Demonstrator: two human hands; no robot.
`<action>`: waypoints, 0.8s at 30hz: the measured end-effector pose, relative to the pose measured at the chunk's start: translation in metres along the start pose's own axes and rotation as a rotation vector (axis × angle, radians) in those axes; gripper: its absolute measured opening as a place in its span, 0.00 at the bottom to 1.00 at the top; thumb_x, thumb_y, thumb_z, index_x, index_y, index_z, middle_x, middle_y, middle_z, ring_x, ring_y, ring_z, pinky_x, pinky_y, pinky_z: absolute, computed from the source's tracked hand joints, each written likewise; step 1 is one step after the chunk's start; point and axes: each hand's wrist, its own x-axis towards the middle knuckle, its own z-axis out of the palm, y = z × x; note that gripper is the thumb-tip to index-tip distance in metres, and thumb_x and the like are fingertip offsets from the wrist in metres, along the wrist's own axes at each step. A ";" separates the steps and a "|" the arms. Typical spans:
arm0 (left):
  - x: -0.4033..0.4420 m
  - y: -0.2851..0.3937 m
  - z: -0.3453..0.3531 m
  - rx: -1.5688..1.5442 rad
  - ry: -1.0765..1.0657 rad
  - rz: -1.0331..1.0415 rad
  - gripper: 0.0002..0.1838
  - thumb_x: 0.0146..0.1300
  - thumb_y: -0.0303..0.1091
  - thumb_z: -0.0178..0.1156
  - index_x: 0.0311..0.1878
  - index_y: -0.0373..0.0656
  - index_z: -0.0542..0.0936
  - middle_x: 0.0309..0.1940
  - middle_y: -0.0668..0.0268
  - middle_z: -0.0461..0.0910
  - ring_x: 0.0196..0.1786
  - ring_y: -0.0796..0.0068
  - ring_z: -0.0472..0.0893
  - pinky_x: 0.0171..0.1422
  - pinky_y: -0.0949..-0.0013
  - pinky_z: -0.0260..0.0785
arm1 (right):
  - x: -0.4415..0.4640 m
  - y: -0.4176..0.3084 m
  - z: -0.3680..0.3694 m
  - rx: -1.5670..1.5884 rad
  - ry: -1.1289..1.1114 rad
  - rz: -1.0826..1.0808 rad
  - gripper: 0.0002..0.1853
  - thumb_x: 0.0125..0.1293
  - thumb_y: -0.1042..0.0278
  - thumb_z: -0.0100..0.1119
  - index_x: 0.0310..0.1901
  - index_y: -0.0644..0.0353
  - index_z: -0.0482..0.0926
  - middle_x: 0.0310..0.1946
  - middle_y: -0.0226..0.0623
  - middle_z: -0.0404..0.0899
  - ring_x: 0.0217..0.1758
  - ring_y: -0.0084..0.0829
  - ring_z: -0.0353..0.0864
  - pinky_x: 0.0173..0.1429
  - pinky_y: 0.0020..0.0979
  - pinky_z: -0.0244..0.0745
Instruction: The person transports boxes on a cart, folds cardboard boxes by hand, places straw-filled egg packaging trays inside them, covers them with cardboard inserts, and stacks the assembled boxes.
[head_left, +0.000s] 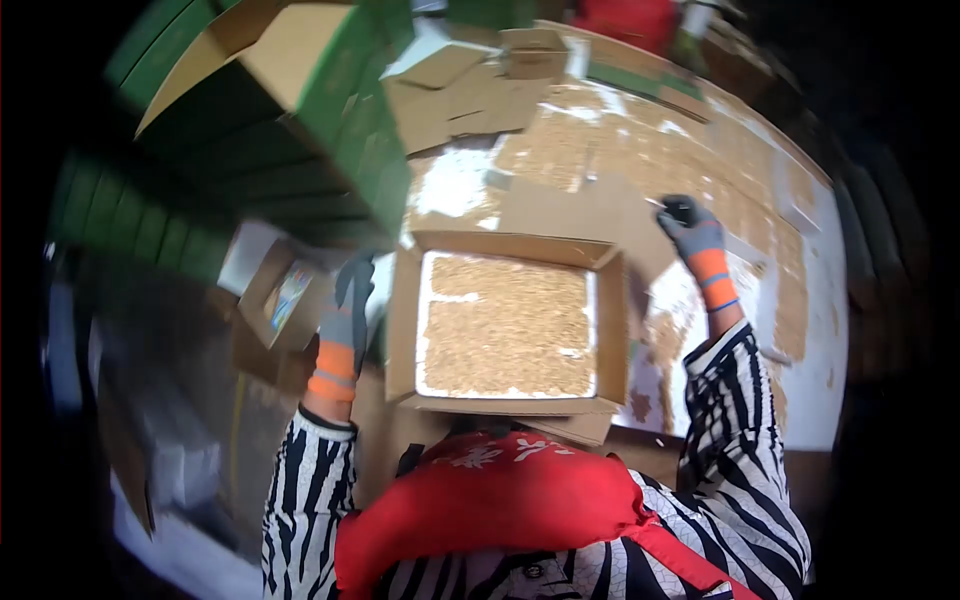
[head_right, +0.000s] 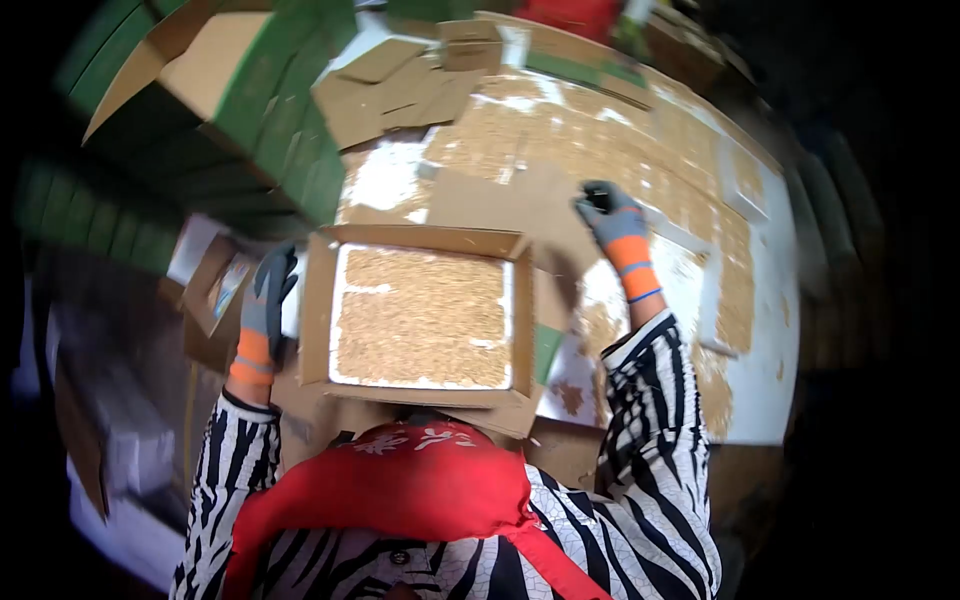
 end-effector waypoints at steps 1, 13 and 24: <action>-0.002 0.010 -0.015 0.069 0.101 -0.114 0.19 0.71 0.37 0.52 0.61 0.39 0.73 0.57 0.59 0.76 0.59 0.67 0.75 0.64 0.66 0.66 | 0.025 0.063 0.004 -0.247 -0.063 0.040 0.31 0.56 0.53 0.70 0.58 0.61 0.76 0.51 0.46 0.81 0.53 0.38 0.80 0.58 0.35 0.75; -0.041 -0.145 -0.133 0.607 0.215 -0.709 0.16 0.52 0.43 0.65 0.42 0.48 0.84 0.45 0.58 0.81 0.48 0.56 0.80 0.54 0.60 0.72 | 0.064 0.262 -0.040 0.164 0.072 0.341 0.19 0.56 0.62 0.73 0.44 0.64 0.82 0.39 0.32 0.83 0.41 0.25 0.79 0.46 0.28 0.74; 0.017 -0.200 -0.100 0.744 -0.214 -0.671 0.22 0.58 0.48 0.59 0.52 0.45 0.80 0.47 0.51 0.81 0.51 0.49 0.79 0.57 0.57 0.71 | -0.022 0.158 -0.125 0.205 0.349 0.295 0.15 0.63 0.60 0.66 0.47 0.59 0.81 0.44 0.30 0.80 0.49 0.25 0.75 0.54 0.29 0.70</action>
